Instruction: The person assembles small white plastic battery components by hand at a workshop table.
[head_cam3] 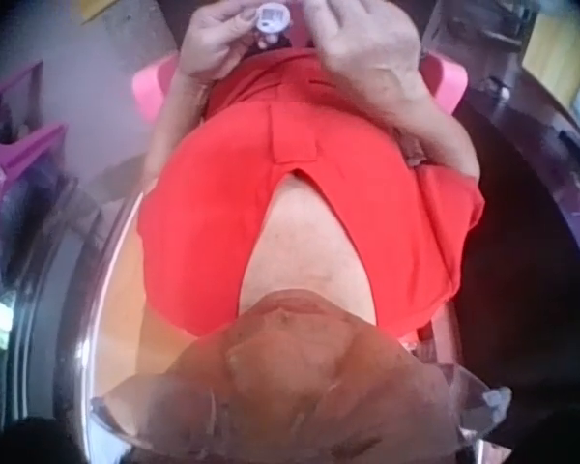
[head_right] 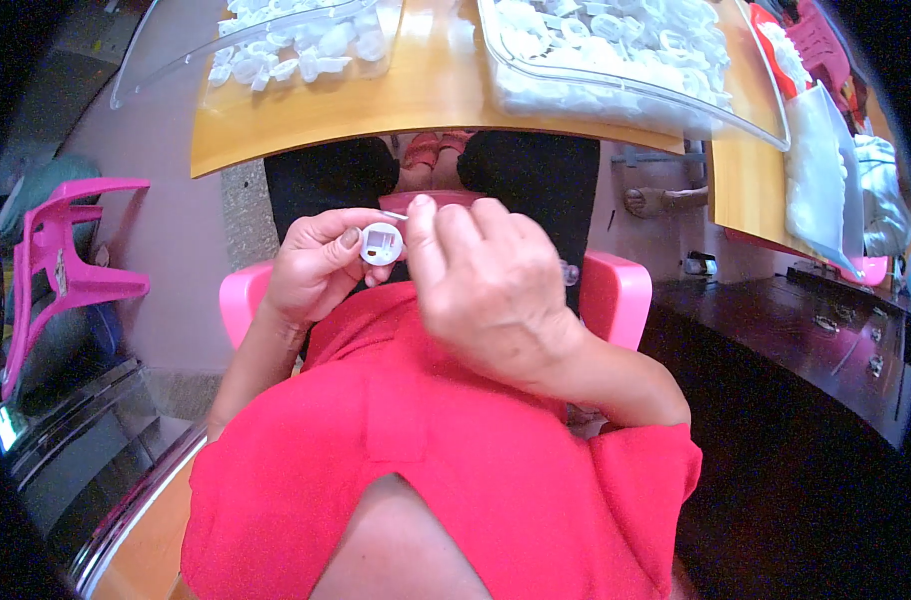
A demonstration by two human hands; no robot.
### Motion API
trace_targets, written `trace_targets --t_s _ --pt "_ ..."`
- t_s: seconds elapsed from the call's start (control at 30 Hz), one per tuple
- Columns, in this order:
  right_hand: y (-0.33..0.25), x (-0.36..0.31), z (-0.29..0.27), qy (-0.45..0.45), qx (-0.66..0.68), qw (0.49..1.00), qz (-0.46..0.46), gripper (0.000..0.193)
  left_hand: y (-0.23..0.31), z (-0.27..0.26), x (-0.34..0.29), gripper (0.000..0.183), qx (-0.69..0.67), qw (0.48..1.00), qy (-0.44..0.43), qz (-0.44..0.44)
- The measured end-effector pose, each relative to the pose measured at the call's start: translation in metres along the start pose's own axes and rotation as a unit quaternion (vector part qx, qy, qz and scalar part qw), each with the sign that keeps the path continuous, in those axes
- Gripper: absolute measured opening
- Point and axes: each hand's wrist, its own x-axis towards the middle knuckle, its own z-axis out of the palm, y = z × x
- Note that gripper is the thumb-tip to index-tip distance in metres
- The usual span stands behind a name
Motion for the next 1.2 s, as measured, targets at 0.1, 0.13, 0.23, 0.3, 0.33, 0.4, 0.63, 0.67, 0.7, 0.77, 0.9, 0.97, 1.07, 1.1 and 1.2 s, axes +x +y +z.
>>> trace_targets --t_s 0.1,0.13,0.23,0.3,0.33,0.4,0.63,0.67,0.7,0.77,0.9,0.97,1.07,1.1,1.2 --pt "0.014 0.000 0.005 0.006 0.046 0.999 0.015 0.037 0.007 -0.001 0.004 0.029 0.010 1.000 0.017 -0.001" --pt "0.017 -0.001 0.008 0.006 0.049 0.999 0.014 0.037 0.010 0.000 0.005 0.029 0.011 1.000 0.021 -0.001" --pt "0.026 -0.007 0.014 0.026 0.102 0.994 0.032 0.036 0.021 0.003 0.007 0.030 0.079 0.996 0.015 0.047" --pt "0.032 -0.010 0.017 0.041 0.130 0.988 0.073 0.034 0.035 0.010 0.010 0.032 0.143 0.987 0.013 0.076" --pt "0.034 -0.012 0.017 0.028 0.138 0.986 0.089 0.032 0.044 0.017 0.011 0.034 0.203 0.974 0.013 0.104" --pt "0.042 -0.019 0.026 0.045 0.154 0.982 0.102 0.032 0.072 0.036 0.016 0.029 0.361 0.904 0.032 0.226" --pt "0.051 -0.036 0.060 0.012 0.195 0.977 0.083 0.022 0.211 0.066 0.070 0.024 0.696 0.603 0.154 0.359" --pt "0.049 -0.040 0.064 0.006 0.183 0.979 0.093 0.011 0.218 0.057 0.089 0.025 0.731 0.561 0.155 0.356" --pt "0.049 -0.045 0.069 -0.008 0.188 0.977 0.104 0.011 0.216 0.067 0.102 0.025 0.732 0.560 0.143 0.361" --pt "0.052 -0.047 0.070 -0.051 0.214 0.968 0.118 0.011 0.207 0.101 0.123 0.029 0.791 0.446 0.087 0.409" --pt "0.060 -0.050 0.073 -0.041 0.280 0.950 0.133 0.012 0.171 0.162 0.186 0.027 0.781 0.498 -0.161 0.340" --pt "0.066 -0.052 0.075 -0.036 0.297 0.944 0.143 0.011 0.154 0.175 0.226 0.027 0.814 0.464 -0.248 0.247" --pt "0.073 -0.053 0.077 -0.010 0.310 0.938 0.157 0.012 0.132 0.163 0.276 0.024 0.871 0.413 -0.257 0.076" --pt "0.076 -0.053 0.076 -0.007 0.309 0.937 0.159 0.012 0.126 0.157 0.290 0.024 0.871 0.411 -0.259 0.076" --pt "0.083 -0.052 0.070 -0.014 0.314 0.932 0.181 0.012 0.112 0.146 0.313 0.020 0.902 0.294 -0.315 -0.010"
